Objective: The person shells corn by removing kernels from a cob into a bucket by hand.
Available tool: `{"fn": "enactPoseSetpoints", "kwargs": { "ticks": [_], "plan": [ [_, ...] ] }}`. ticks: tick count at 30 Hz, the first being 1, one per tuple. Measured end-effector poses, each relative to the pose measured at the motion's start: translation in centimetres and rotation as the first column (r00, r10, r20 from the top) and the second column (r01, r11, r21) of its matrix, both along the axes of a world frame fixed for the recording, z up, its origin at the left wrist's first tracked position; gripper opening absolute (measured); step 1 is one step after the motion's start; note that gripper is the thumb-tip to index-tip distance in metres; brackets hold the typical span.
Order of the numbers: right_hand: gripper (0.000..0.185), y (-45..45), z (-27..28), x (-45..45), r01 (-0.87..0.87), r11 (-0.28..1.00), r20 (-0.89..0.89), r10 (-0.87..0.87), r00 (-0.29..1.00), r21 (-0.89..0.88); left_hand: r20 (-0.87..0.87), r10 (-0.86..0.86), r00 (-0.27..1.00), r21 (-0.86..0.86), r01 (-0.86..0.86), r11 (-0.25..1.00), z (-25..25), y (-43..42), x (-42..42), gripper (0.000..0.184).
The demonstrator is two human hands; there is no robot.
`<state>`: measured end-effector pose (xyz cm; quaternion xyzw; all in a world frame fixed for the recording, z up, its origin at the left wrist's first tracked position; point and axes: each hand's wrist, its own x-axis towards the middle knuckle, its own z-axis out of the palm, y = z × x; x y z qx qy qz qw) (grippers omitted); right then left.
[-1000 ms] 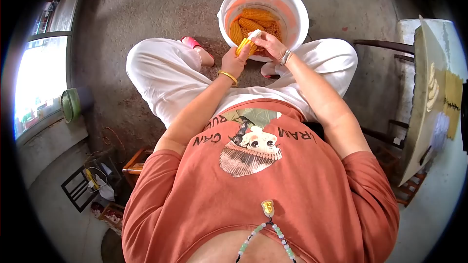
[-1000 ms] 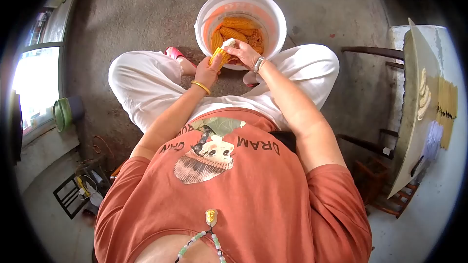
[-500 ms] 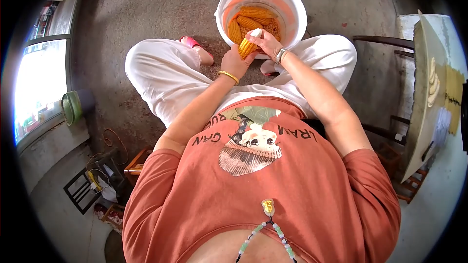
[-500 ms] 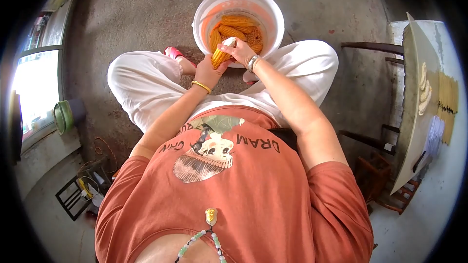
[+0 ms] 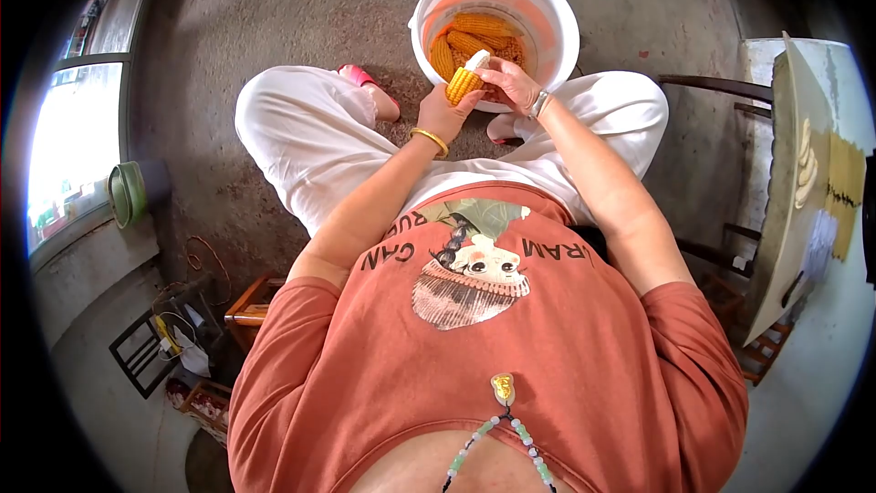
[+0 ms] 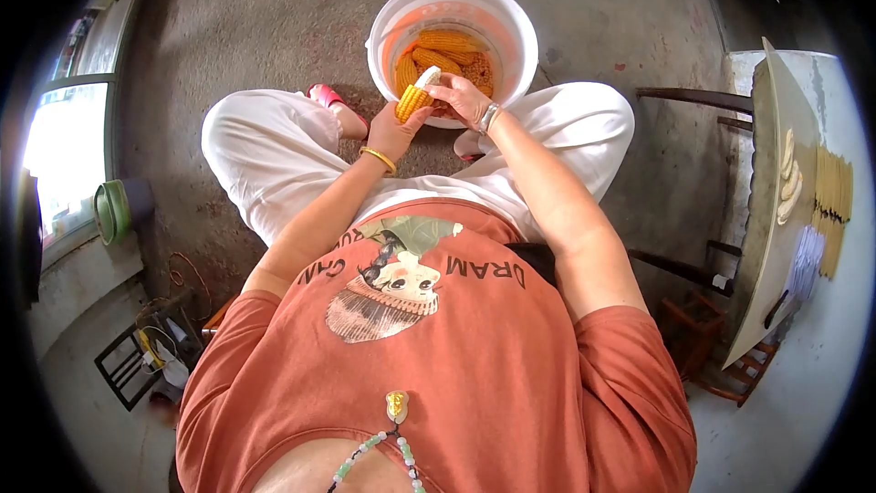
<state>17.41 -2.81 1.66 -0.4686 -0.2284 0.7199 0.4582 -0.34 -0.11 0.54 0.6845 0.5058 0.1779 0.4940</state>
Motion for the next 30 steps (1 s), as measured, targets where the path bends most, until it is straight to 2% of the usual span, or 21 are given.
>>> {"fn": "enactPoseSetpoints", "kwargs": {
  "ticks": [5,8,14,20,26,30],
  "plan": [
    [0.042,0.2,-0.1,-0.1,0.011,0.998,0.064,-0.006,0.998,-0.068,0.002,-0.008,1.0,0.004,0.008,1.0,0.2,0.0,0.0,0.055],
    [0.045,0.2,-1.0,-0.2,-0.033,0.999,0.189,0.031,0.982,0.012,-0.013,-0.005,1.0,0.009,0.005,1.0,0.1,0.0,0.0,0.055],
    [0.048,0.2,-1.2,0.0,-0.051,0.997,0.13,0.043,0.991,0.059,0.049,0.006,0.999,-0.013,-0.006,1.0,0.5,0.0,-0.1,0.052],
    [0.05,0.1,-0.5,-0.3,-0.059,0.997,0.204,0.047,0.978,0.052,0.018,0.009,1.0,-0.092,-0.007,0.996,-0.1,0.2,-0.1,0.051],
    [0.046,0.1,-1.2,0.1,-0.067,0.998,0.098,0.065,0.993,0.013,0.034,0.021,0.999,-0.118,-0.017,0.993,0.3,0.2,0.0,0.051],
    [0.042,0.0,-1.7,0.3,-0.06,0.998,0.071,0.057,0.996,0.035,0.078,0.077,0.994,-0.251,-0.055,0.966,-0.1,0.3,0.1,0.051]
  ]
}}
